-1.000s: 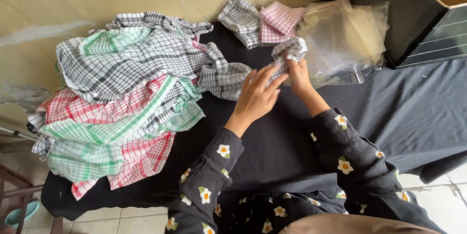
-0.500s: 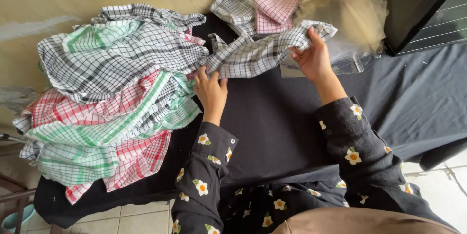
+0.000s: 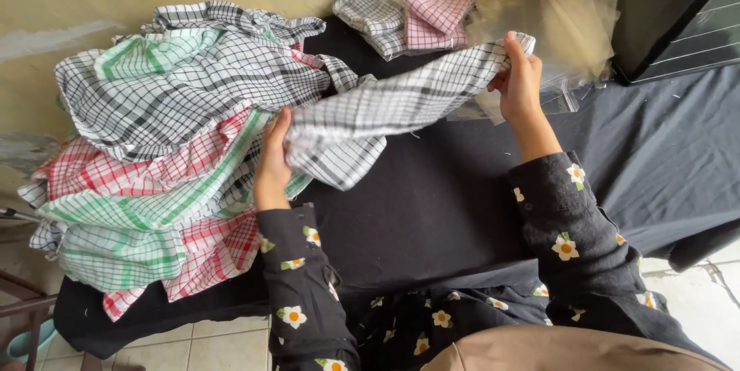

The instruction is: Folding checkered cloths and packaging them into individual plastic bags.

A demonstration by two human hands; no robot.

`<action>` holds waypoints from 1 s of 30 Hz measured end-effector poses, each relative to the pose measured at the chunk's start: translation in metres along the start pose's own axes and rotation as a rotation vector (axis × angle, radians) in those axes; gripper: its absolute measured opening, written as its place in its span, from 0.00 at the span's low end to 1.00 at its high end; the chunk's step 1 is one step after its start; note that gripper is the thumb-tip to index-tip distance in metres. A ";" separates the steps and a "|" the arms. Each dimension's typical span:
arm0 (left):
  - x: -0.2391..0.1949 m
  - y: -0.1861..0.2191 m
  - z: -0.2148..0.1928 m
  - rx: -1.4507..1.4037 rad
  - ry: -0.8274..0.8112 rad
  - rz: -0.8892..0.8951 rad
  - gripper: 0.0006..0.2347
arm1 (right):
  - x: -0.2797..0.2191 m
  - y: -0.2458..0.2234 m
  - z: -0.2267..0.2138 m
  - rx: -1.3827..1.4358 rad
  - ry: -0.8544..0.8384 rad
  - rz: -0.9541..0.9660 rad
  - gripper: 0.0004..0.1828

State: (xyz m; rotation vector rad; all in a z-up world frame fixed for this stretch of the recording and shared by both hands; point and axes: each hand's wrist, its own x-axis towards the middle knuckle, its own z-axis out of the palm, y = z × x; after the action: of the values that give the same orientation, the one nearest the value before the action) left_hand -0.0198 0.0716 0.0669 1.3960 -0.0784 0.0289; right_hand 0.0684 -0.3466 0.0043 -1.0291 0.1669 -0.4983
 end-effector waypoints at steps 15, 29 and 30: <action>0.025 -0.055 0.057 0.998 -0.228 0.154 0.34 | 0.003 0.001 -0.012 -0.050 -0.088 -0.024 0.35; 0.017 -0.022 0.006 0.592 -0.007 0.044 0.39 | -0.013 -0.011 -0.008 -0.176 -0.476 0.092 0.46; 0.015 -0.023 0.004 0.830 -0.012 -0.030 0.41 | -0.002 0.007 -0.015 -0.319 -0.428 0.115 0.52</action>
State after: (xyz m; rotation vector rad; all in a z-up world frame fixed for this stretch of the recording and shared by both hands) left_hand -0.0032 0.0628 0.0458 2.2264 -0.0569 0.0290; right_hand 0.0633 -0.3545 -0.0097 -1.4056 -0.0795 -0.1395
